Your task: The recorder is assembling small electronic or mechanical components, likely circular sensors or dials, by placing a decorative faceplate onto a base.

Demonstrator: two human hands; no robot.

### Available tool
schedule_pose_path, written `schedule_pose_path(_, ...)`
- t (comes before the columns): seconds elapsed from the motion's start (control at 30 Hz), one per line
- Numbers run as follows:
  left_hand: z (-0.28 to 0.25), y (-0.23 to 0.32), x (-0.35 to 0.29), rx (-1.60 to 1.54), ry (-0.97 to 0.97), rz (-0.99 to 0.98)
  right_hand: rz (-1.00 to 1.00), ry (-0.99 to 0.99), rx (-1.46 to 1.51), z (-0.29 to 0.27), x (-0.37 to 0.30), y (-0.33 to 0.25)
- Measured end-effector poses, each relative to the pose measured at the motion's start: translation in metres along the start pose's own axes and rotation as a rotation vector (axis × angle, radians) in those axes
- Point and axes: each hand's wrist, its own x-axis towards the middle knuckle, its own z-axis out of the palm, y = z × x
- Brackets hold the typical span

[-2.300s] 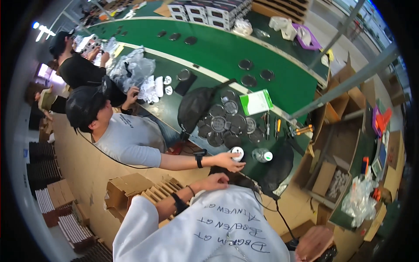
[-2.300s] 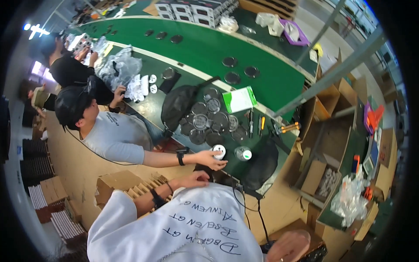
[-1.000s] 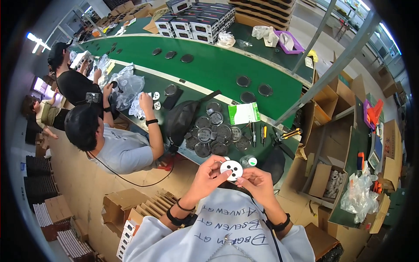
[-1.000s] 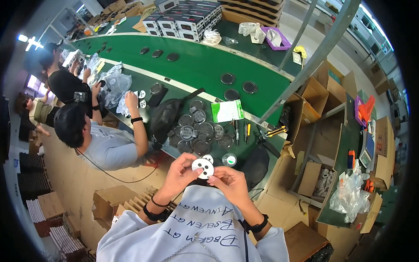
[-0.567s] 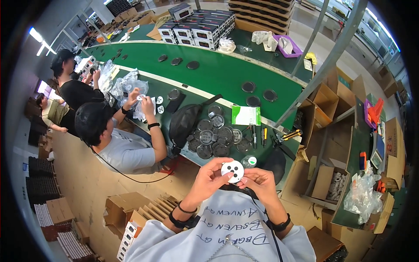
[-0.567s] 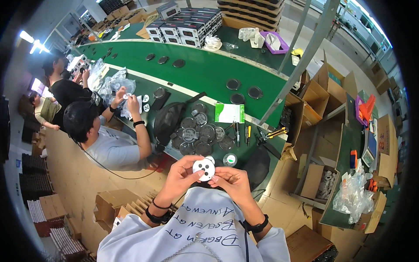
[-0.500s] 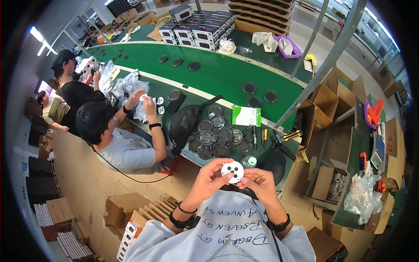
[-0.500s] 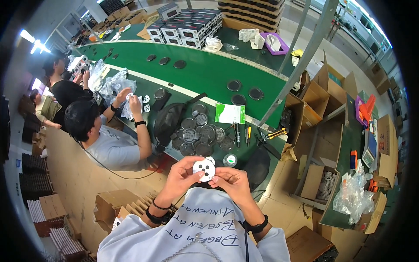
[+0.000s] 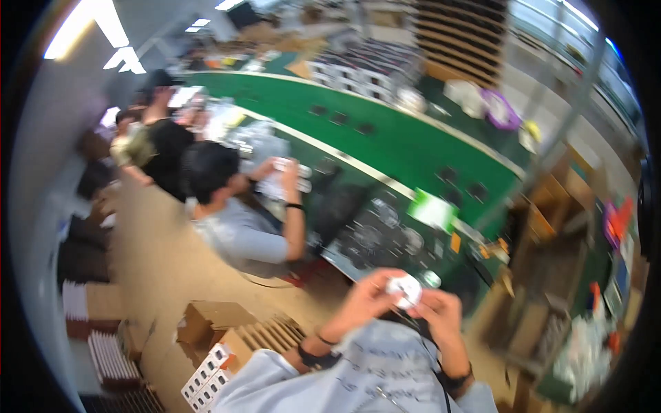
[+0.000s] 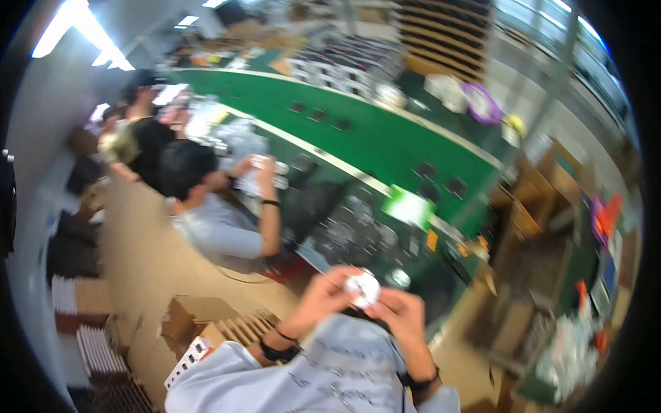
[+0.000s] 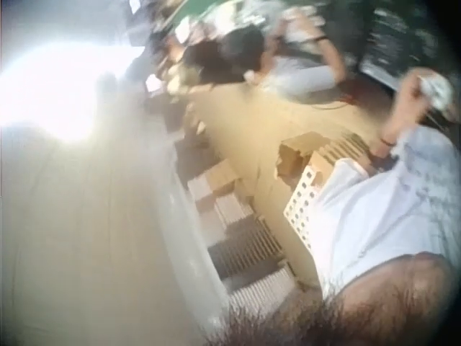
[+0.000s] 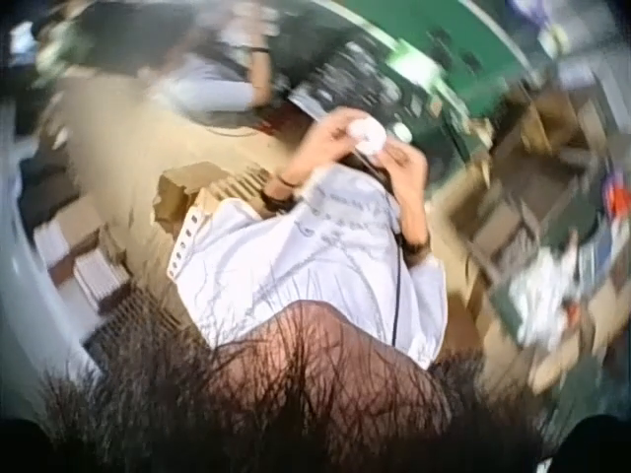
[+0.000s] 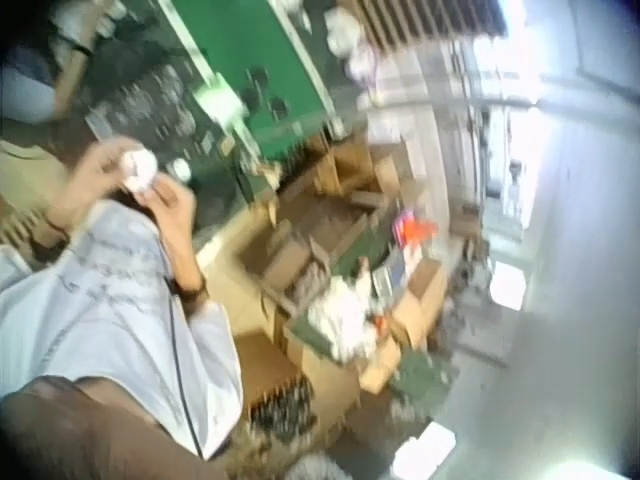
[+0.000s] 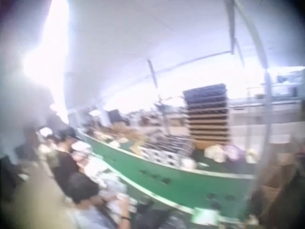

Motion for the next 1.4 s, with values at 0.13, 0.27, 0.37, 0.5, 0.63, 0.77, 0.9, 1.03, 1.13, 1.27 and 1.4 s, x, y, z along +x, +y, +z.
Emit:
schedule_pose_path(0.13, -0.002, -0.013, 0.008, 0.048, -0.138, -0.007, -0.079, 0.159, 0.005, -0.005, -0.003, 0.017)
schedule_pose_path(0.27, 0.002, -0.014, 0.000, -0.100, -0.152, 0.002, -0.104, 0.111, 0.009, -0.009, -0.008, 0.017)
schedule_pose_path(0.37, 0.002, -0.019, 0.001, -0.058, -0.167, 0.022, -0.111, 0.114, -0.013, -0.006, -0.007, 0.014)
schedule_pose_path(0.5, -0.004, -0.020, 0.005, -0.076, -0.204, -0.013, -0.131, 0.107, -0.028, -0.005, -0.004, 0.014)
schedule_pose_path(0.63, -0.005, -0.020, 0.007, -0.010, -0.190, 0.015, -0.134, 0.100, 0.021, -0.008, 0.001, 0.023)
schedule_pose_path(0.77, -0.002, -0.009, 0.006, -0.008, -0.188, 0.001, -0.119, 0.100, 0.030, -0.013, 0.003, 0.030)
schedule_pose_path(0.9, -0.001, -0.012, 0.006, 0.036, -0.190, -0.005, -0.143, 0.084, 0.062, -0.015, 0.001, 0.031)
schedule_pose_path(1.03, 0.006, 0.011, 0.001, 0.189, -0.139, 0.028, -0.173, 0.069, 0.043, -0.014, -0.001, 0.029)
schedule_pose_path(1.13, 0.007, 0.017, -0.001, 0.264, -0.120, 0.058, -0.133, 0.077, 0.080, -0.018, 0.000, 0.038)
schedule_pose_path(1.27, 0.005, 0.014, -0.001, 0.249, -0.156, 0.017, -0.074, 0.116, 0.072, -0.017, -0.001, 0.040)
schedule_pose_path(1.4, -0.008, -0.020, 0.003, 0.244, -0.240, -0.061, -0.103, 0.107, 0.046, -0.012, -0.001, 0.041)
